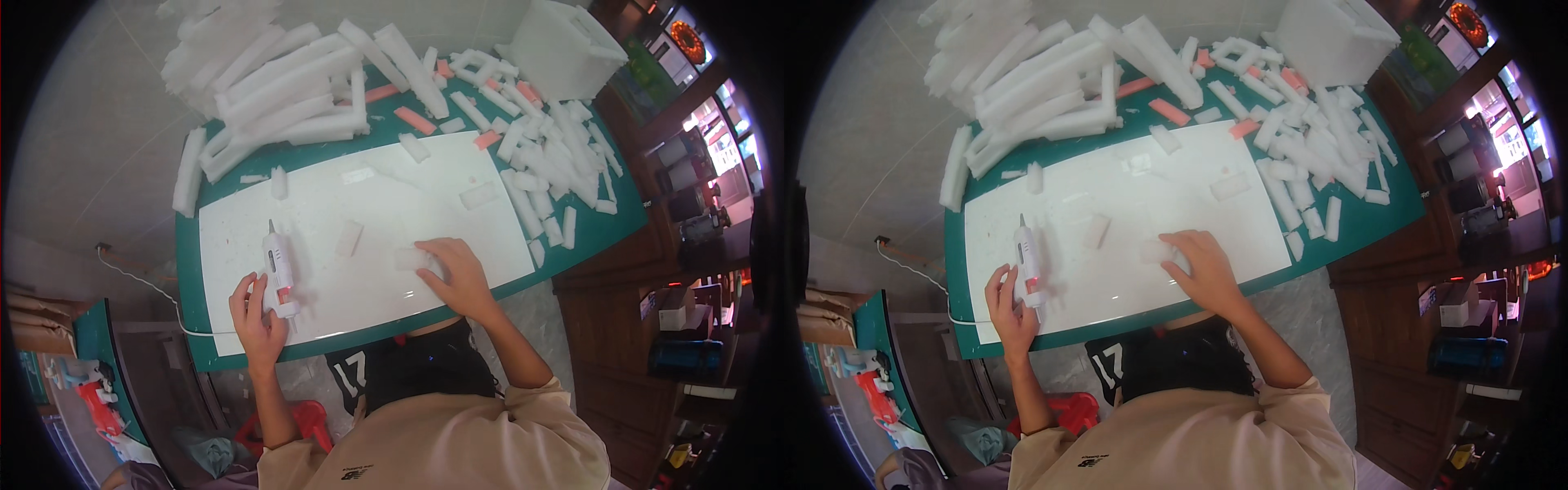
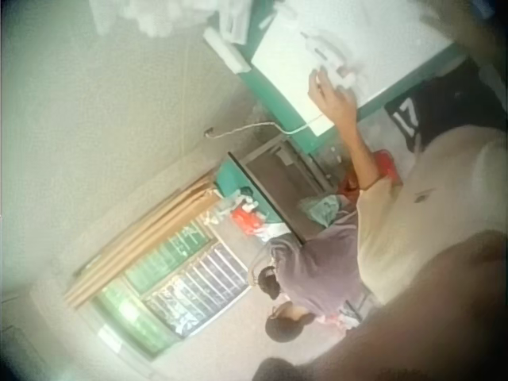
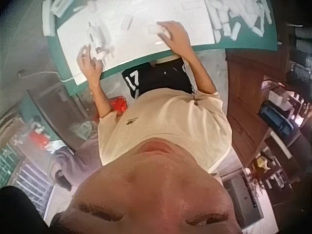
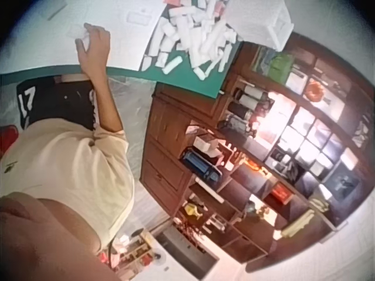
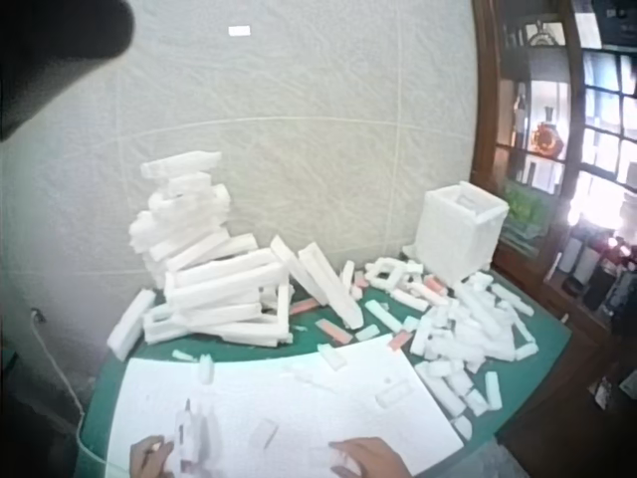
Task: Glue small white and pink foam blocks together using a hot glue gun.
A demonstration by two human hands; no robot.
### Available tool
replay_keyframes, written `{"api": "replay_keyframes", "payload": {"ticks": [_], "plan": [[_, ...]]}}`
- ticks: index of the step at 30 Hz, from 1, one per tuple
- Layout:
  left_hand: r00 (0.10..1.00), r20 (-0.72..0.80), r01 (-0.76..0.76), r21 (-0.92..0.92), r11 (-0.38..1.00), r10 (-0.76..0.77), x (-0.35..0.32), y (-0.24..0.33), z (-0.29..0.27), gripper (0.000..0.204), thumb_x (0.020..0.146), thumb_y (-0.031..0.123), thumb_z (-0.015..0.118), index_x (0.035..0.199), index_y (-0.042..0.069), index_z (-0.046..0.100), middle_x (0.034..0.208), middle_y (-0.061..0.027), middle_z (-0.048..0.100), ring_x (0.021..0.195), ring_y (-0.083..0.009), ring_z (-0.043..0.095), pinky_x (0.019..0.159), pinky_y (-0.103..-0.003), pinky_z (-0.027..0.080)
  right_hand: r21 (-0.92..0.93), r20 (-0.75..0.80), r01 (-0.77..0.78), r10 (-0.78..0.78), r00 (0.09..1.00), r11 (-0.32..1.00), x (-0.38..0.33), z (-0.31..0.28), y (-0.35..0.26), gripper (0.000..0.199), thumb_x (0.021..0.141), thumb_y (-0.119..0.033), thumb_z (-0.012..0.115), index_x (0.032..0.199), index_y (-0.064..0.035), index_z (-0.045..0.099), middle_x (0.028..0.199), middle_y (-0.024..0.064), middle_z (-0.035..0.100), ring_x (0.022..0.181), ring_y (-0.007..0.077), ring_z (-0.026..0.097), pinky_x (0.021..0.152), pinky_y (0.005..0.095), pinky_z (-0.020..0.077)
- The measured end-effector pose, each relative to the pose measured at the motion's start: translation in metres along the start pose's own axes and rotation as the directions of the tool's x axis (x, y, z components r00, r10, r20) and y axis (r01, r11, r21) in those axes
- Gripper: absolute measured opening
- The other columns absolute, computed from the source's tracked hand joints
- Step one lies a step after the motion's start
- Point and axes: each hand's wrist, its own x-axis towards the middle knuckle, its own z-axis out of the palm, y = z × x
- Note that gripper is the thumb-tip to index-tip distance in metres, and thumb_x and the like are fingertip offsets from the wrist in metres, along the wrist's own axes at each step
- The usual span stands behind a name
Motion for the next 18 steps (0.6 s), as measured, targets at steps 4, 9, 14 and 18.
{"api": "replay_keyframes", "payload": {"ticks": [4,9,14,18], "plan": [[0.999,0.025,0.029,0.016,0.999,-0.029,-0.0006,0.0014,-0.0011,0.059,0.069,-0.008,0.054,0.127,0.001,0.063,0.133,-0.0172,0.055,0.111,-0.033,0.053,0.092,-0.04,0.047,0.018,0.013,0.003,-0.003,1.0,1.0,0.0016,0.0004,-0.0008,0.039,0.082,-0.01,0.074,0.12,-0.0057,0.066,0.115,0.014,0.066,0.107,0.0331,0.06,0.094,0.0399,0.0476],[1.0,0.028,0.003,0.014,1.0,-0.003,-0.0001,0.003,0.0009,0.057,0.069,-0.009,0.053,0.125,0.0,0.063,0.132,-0.017,0.056,0.11,-0.0338,0.054,0.092,-0.041,0.047,0.019,0.017,-0.003,0.003,1.0,1.0,0.0001,-0.0003,-0.0004,0.038,0.085,-0.012,0.072,0.122,-0.0067,0.064,0.115,0.0137,0.064,0.107,0.0347,0.057,0.094,0.0423,0.0461],[1.0,0.004,0.006,0.006,1.0,-0.006,-0.0028,-0.0015,0.0018,0.055,0.069,-0.007,0.055,0.123,-0.001,0.062,0.131,-0.0186,0.056,0.113,-0.0359,0.054,0.096,-0.042,0.046,-0.011,0.01,-0.006,0.006,1.0,1.0,0.0009,0.0008,-0.0014,0.038,0.082,-0.01,0.074,0.119,-0.0058,0.066,0.114,0.0135,0.066,0.105,0.0332,0.06,0.092,0.0394,0.0482],[1.0,-0.021,0.001,-0.003,1.0,-0.001,-0.0008,0.0,0.0033,0.053,0.069,-0.006,0.057,0.122,-0.002,0.062,0.129,-0.0195,0.057,0.115,-0.0377,0.055,0.1,-0.044,0.045,-0.019,0.014,-0.008,0.008,1.0,1.0,0.002,0.0011,-0.0009,0.038,0.082,-0.01,0.074,0.119,-0.0055,0.066,0.114,0.0134,0.066,0.105,0.0329,0.06,0.093,0.0388,0.0481]]}}
